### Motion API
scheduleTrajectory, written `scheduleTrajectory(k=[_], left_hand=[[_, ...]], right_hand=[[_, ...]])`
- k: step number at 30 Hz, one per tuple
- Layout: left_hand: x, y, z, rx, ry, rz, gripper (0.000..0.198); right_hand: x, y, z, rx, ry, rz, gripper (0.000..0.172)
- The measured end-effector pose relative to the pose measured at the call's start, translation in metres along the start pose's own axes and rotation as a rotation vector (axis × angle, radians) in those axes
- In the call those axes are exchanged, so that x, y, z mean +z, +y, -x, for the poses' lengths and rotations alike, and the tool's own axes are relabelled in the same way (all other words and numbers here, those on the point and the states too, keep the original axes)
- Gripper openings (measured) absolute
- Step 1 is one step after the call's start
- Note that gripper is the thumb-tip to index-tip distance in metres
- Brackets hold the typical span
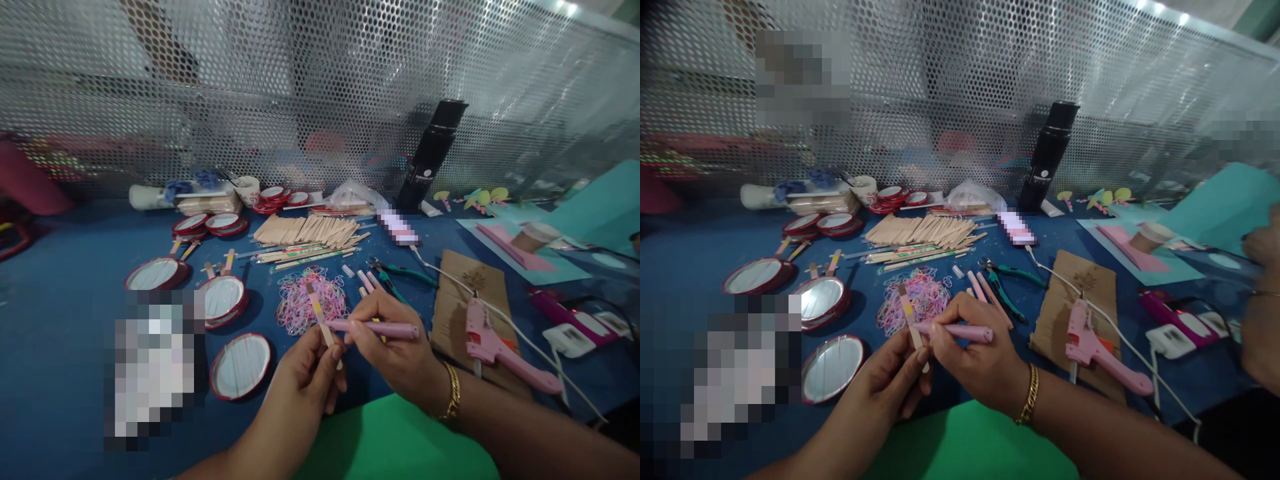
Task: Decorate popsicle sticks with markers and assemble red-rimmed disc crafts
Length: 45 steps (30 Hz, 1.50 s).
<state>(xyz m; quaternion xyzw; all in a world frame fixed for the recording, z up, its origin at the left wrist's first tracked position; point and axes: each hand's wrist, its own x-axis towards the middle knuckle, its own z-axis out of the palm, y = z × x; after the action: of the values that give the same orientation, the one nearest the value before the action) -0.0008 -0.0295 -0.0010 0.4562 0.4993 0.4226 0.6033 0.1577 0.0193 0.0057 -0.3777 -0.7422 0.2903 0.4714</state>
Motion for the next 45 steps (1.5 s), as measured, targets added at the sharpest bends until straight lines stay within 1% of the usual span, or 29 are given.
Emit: scheduleTrajectory(k=[2,7,11,16,21,26,30,32,36,41,45], left_hand=[[0.0003,-0.0002,-0.0001,0.001,-0.003,-0.004,0.037],[0.0008,0.0006,0.0008,-0.005,0.003,-0.002,0.038],[0.0004,0.0011,0.0014,-0.006,0.003,0.005,0.04],[0.0006,0.0007,0.0007,-0.005,0.001,0.003,0.041],[0.0011,0.0,0.0,0.006,-0.001,-0.017,0.041],[0.0006,0.0011,0.0005,-0.007,0.002,-0.009,0.041],[0.0008,0.0012,0.0005,-0.011,0.002,-0.002,0.041],[0.0011,0.0009,0.0006,-0.012,0.004,-0.002,0.041],[0.0015,0.0007,0.0014,-0.01,0.003,-0.005,0.04],[0.0006,0.002,0.0016,-0.004,-0.011,-0.001,0.041],[0.0007,0.0019,0.0017,-0.003,-0.018,-0.002,0.039]], right_hand=[[0.0006,-0.0002,-0.0001,-0.007,-0.01,0.001,0.015],[0.0008,-0.0008,-0.0005,-0.037,0.047,0.052,0.018],[0.0004,-0.0022,-0.0004,-0.013,-0.005,0.01,0.015],[-0.0002,-0.0015,-0.0007,-0.016,0.037,0.043,0.017],[0.0011,-0.0012,0.0002,-0.002,-0.015,-0.014,0.012],[0.0009,0.0001,0.0,-0.025,0.046,0.051,0.017],[0.0012,-0.0003,0.0004,-0.012,0.001,-0.01,0.013],[0.0009,-0.0008,0.0001,-0.014,-0.005,0.003,0.013],[0.0003,-0.0015,-0.0007,-0.022,0.042,0.049,0.016],[0.0013,-0.0019,-0.0003,-0.021,-0.018,-0.016,0.013],[0.0003,-0.0014,0.0004,-0.031,0.031,0.042,0.015]])
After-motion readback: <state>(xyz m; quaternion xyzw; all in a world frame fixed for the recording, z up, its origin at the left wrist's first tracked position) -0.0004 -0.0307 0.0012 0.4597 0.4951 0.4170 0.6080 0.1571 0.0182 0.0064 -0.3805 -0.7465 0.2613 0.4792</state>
